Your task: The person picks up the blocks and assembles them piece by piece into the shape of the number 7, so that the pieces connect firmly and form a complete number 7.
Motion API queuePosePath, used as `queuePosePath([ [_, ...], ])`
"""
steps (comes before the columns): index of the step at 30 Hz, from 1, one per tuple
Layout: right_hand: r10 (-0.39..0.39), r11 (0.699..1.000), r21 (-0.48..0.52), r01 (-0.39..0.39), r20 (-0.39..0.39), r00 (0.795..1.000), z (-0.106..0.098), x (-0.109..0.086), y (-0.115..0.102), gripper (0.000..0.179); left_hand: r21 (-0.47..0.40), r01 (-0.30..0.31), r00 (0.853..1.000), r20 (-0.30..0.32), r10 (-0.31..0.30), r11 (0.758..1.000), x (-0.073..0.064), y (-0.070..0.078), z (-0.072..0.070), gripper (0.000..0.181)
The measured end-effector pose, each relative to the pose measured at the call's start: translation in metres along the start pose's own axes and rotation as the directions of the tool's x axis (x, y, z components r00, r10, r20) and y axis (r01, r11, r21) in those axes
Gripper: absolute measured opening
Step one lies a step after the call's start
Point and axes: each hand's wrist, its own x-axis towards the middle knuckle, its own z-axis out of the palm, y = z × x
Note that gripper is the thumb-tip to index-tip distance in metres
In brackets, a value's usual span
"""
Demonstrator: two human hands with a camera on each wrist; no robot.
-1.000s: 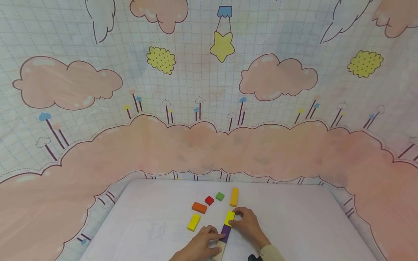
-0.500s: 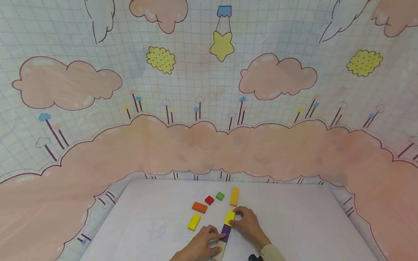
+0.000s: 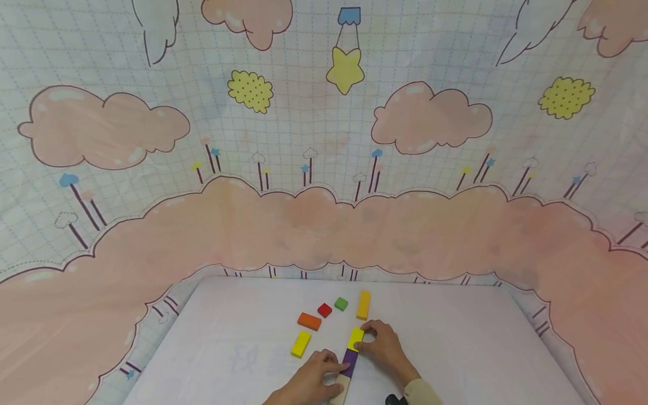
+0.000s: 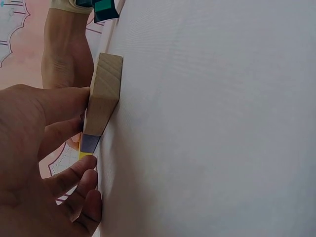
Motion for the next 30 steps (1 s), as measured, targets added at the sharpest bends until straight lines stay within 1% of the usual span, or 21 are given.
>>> queuePosePath([
  [7, -0.004, 1.000, -0.008, 0.004, 0.002, 1.000, -0.0008, -0.0005, -0.0016, 0.039, 0.009, 0.003, 1.000, 0.002, -0.003, 1.000, -0.0013, 0.0011, -0.0009, 0.040],
  [10, -0.025, 1.000, 0.006, 0.025, 0.001, 1.000, -0.0020, -0.0014, -0.0026, 0.039, 0.013, 0.008, 1.000, -0.004, -0.008, 1.000, -0.0015, 0.0017, -0.0009, 0.040],
  [13, -0.039, 0.999, 0.016, 0.039, 0.005, 0.999, -0.0032, -0.0024, -0.0032, 0.039, -0.001, 0.022, 1.000, -0.001, -0.022, 1.000, -0.0013, 0.0022, -0.0011, 0.040],
  [17, -0.046, 0.999, 0.022, 0.046, 0.004, 0.999, -0.0038, -0.0022, -0.0036, 0.038, -0.021, 0.025, 1.000, 0.005, -0.025, 0.999, -0.0001, 0.0019, -0.0021, 0.039],
  [20, -0.037, 0.999, 0.038, 0.037, 0.003, 0.999, -0.0032, -0.0013, -0.0037, 0.037, -0.024, 0.018, 1.000, 0.003, -0.018, 1.000, 0.0005, 0.0010, -0.0027, 0.039],
  [25, -0.012, 0.999, 0.034, 0.011, 0.018, 1.000, -0.0020, -0.0015, -0.0031, 0.037, -0.034, 0.017, 1.000, 0.004, -0.017, 0.999, -0.0012, 0.0005, -0.0020, 0.040],
  [30, -0.029, 0.999, 0.016, 0.029, 0.014, 0.999, -0.0013, -0.0028, -0.0018, 0.038, -0.040, 0.022, 1.000, 0.007, -0.022, 0.999, -0.0036, 0.0010, -0.0003, 0.039],
])
